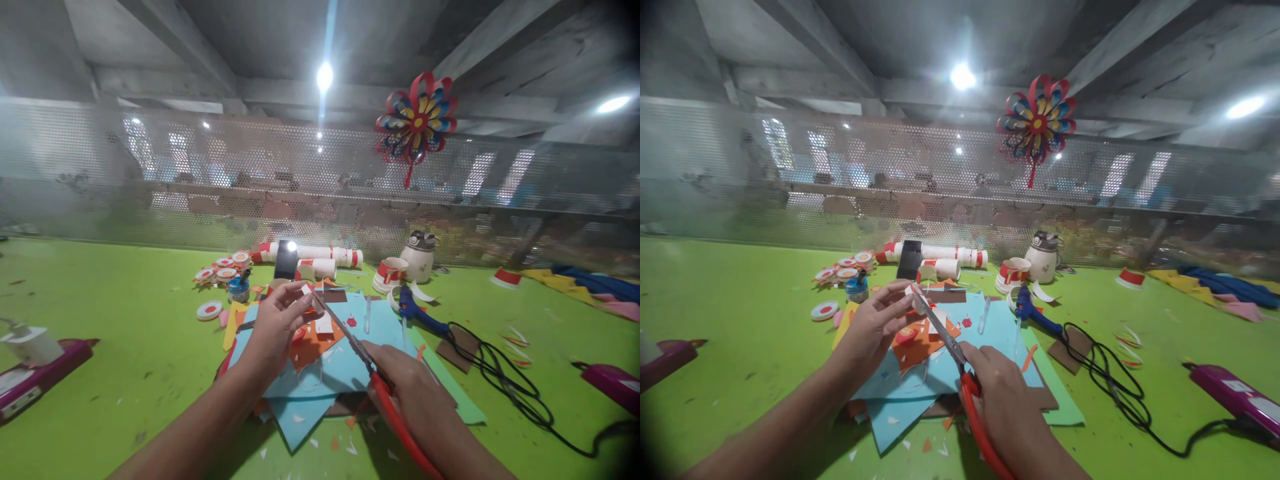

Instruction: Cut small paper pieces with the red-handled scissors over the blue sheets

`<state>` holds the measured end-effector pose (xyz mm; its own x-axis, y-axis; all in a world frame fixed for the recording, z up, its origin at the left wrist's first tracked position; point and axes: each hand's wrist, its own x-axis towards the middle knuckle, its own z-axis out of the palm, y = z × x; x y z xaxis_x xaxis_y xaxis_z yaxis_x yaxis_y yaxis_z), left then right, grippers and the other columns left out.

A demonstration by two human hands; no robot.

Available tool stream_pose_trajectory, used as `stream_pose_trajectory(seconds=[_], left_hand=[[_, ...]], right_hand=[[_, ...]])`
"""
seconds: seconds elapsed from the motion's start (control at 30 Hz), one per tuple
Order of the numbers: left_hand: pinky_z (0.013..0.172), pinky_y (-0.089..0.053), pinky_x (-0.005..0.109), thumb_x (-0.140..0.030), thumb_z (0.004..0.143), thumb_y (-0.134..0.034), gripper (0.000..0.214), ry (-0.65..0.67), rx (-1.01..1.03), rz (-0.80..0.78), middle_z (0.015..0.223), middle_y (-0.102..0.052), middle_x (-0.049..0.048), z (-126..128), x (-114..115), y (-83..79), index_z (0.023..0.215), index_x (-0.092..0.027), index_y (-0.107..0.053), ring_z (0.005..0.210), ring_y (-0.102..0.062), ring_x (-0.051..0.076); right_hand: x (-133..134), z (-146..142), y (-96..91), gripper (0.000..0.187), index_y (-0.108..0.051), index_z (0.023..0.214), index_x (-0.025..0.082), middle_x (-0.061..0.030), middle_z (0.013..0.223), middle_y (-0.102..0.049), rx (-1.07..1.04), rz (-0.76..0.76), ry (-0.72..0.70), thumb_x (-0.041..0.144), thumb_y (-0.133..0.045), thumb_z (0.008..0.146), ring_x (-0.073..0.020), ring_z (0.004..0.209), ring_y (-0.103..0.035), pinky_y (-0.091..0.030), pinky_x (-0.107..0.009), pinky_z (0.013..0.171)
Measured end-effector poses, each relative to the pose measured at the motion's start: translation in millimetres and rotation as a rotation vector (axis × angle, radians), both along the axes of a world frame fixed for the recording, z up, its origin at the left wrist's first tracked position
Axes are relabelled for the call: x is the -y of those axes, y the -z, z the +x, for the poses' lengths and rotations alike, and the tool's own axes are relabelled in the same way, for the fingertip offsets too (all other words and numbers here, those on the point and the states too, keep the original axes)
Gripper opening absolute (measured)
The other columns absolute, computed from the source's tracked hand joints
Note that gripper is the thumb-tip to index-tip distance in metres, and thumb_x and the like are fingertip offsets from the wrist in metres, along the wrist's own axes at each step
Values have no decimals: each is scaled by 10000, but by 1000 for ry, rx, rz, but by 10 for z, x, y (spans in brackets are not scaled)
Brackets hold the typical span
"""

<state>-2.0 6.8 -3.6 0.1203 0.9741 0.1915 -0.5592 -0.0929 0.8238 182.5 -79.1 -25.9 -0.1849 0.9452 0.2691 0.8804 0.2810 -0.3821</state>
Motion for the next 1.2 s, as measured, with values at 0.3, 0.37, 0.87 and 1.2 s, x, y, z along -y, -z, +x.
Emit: stream_pose_trajectory(seconds=[0.3, 0.37, 0.87, 1.2], left_hand=[[739, -506, 393, -208, 634, -764, 291, 17, 0, 19, 856, -645, 81, -2, 13, -1, 886, -147, -631, 754, -647, 207], [756, -507, 397, -198, 622, -772, 304, 10, 7, 11, 849, -641, 73, -6, 5, 0, 887, -151, -629, 764, -641, 202], [783, -511, 389, -184, 650, -760, 280, -37, 25, 62, 870, -657, 67, 25, 46, -11, 897, -147, -633, 821, -632, 202], [806, -514, 402, -189, 661, -753, 294, -49, 63, 72, 873, -650, 54, 48, 57, -6, 914, -136, -613, 836, -627, 194]], right_hand=[[6, 2, -6, 432, -603, 1211, 144, -130, 928, -686, 20, 37, 4, 121, -422, 819, -274, 880, -629, -495, -423, 782], [9, -1, -15, 436, -595, 1214, 146, -127, 929, -673, 17, 40, 1, 104, -430, 813, -269, 870, -623, -497, -418, 774], [34, -26, -31, 432, -603, 1202, 113, -139, 910, -660, -41, 19, 2, 85, -436, 804, -273, 847, -608, -489, -427, 763], [44, -46, 5, 459, -600, 1215, 139, -133, 936, -661, -24, 64, 30, 87, -442, 787, -278, 872, -615, -491, -424, 767]])
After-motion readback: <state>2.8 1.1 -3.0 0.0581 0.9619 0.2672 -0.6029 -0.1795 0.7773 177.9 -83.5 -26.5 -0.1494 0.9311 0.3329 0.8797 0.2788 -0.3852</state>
